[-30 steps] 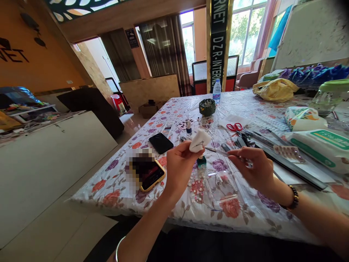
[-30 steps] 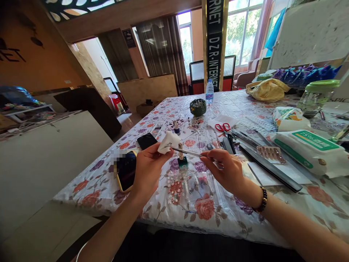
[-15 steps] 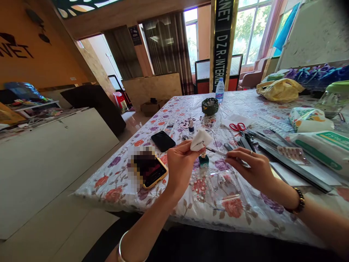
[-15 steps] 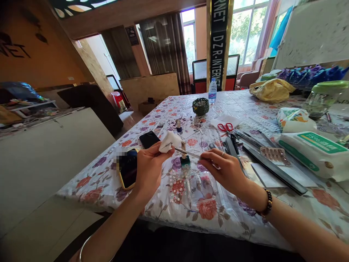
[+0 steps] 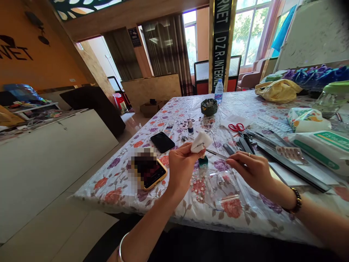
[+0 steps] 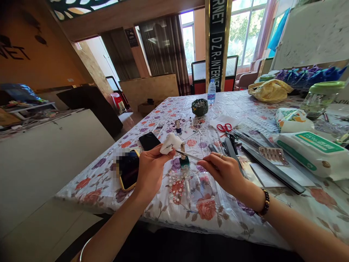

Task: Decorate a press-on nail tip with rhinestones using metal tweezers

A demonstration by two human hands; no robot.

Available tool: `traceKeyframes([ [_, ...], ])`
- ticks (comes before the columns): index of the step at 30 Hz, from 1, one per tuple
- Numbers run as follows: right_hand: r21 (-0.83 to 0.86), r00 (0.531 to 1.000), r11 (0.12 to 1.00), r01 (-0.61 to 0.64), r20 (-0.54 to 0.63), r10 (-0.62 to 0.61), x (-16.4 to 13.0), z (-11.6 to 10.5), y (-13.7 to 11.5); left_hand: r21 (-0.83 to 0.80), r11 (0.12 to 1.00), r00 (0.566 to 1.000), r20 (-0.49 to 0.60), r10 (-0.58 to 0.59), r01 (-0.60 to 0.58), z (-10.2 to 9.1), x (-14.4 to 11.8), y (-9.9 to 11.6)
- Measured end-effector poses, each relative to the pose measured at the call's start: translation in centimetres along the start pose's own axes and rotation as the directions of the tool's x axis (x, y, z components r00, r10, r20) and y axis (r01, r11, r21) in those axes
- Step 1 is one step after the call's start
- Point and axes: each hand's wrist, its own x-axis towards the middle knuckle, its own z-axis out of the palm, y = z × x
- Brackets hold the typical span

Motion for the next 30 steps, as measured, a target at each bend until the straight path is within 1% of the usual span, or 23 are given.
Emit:
traceKeyframes([
  [3,-0.025,0.999,1.000,-0.004,0.032,0.005,0.1,0.0,-0.1,-0.014,1.000,1.000,-0.003,-0.019,0.018,0.0,0.1,0.0],
  [9,-0.045,0.998,0.998,-0.053,0.031,0.055,0.2,0.0,-0.4,-0.044,0.997,0.998,-0.020,-0.065,0.064,0.0,0.2,0.1],
  [20,-0.008,0.995,0.995,-0.096,0.037,0.096,0.1,0.3,-0.5,-0.115,0.988,0.993,-0.046,-0.109,0.103,0.2,0.5,-0.1],
  [23,0.010,0.991,0.992,-0.129,0.024,0.129,0.1,0.2,-0.4,-0.145,0.983,0.988,-0.089,-0.123,0.110,0.0,0.8,0.3],
  [26,0.033,0.983,0.983,-0.182,-0.006,0.182,0.2,0.0,-0.1,-0.172,0.981,0.985,-0.130,-0.116,0.093,-0.4,1.2,0.9],
  [30,0.061,0.976,0.975,-0.215,-0.025,0.217,0.2,-0.2,0.1,-0.166,0.983,0.986,-0.134,-0.103,0.081,-0.4,1.2,1.4],
])
